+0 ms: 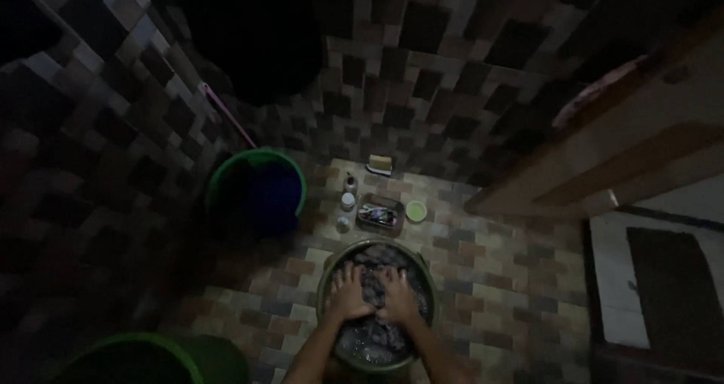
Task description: Hand washing clothes in a basin.
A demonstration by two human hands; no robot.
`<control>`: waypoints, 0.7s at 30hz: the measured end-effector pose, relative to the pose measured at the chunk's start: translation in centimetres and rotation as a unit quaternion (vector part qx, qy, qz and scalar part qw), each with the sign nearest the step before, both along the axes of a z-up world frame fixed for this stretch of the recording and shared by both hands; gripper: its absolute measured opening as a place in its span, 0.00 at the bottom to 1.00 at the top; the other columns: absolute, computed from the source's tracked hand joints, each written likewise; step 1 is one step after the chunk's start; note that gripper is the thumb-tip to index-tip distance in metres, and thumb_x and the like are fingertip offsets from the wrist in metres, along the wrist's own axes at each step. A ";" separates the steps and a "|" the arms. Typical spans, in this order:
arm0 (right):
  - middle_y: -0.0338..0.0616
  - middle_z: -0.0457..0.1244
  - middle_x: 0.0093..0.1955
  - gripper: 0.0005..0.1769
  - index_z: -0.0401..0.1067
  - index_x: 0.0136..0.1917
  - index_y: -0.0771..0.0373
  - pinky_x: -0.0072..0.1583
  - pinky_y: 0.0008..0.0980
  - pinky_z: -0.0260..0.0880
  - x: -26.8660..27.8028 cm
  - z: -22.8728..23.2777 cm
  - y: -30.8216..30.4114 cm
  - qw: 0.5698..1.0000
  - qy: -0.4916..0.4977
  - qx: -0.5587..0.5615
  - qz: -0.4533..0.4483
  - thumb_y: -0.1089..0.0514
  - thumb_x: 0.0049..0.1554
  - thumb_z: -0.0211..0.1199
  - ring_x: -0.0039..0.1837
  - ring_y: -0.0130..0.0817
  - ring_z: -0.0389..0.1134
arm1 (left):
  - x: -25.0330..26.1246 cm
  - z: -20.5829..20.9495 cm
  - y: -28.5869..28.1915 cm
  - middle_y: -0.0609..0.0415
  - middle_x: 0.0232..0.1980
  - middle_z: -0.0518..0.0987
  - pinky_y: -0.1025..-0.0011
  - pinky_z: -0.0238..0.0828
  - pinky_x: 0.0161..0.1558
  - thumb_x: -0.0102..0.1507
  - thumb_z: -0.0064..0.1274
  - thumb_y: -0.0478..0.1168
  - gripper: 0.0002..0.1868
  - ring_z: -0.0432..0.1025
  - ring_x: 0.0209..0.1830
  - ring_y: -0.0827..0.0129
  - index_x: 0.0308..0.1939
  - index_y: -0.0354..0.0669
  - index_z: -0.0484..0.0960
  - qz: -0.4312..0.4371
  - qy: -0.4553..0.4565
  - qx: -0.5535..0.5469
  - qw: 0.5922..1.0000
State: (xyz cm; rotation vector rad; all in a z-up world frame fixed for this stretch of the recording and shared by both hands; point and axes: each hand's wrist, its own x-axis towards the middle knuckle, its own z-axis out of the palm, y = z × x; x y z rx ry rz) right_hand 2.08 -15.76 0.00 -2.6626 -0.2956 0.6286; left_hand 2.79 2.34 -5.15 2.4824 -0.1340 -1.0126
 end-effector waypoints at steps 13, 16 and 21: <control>0.61 0.67 0.66 0.41 0.68 0.69 0.67 0.61 0.43 0.73 -0.2 19.9 -1.9 0.929 -0.235 0.250 -0.137 0.67 0.39 0.64 0.65 0.54 0.70 | -6.3 5.3 2.6 0.40 0.85 0.31 0.45 0.37 0.78 0.50 0.71 0.64 0.79 0.32 0.84 0.43 0.80 0.45 0.21 0.056 -0.152 -0.175 0.971; 0.62 0.67 0.62 0.41 0.65 0.70 0.68 0.61 0.42 0.70 -0.3 30.0 -0.6 0.889 -0.328 0.299 -0.111 0.64 0.44 0.69 0.63 0.54 0.71 | -6.1 8.3 1.2 0.36 0.85 0.34 0.46 0.42 0.78 0.44 0.74 0.60 0.84 0.35 0.84 0.40 0.82 0.45 0.20 0.071 -0.139 -0.139 0.978; 0.47 0.70 0.54 0.20 0.69 0.60 0.63 0.56 0.37 0.75 -1.0 44.6 1.3 0.836 -0.348 0.421 -0.043 0.61 0.55 0.67 0.56 0.36 0.74 | -5.1 16.5 -1.7 0.30 0.80 0.40 0.37 0.37 0.69 0.33 0.80 0.67 0.87 0.38 0.76 0.29 0.77 0.40 0.32 0.077 -0.446 -0.160 0.877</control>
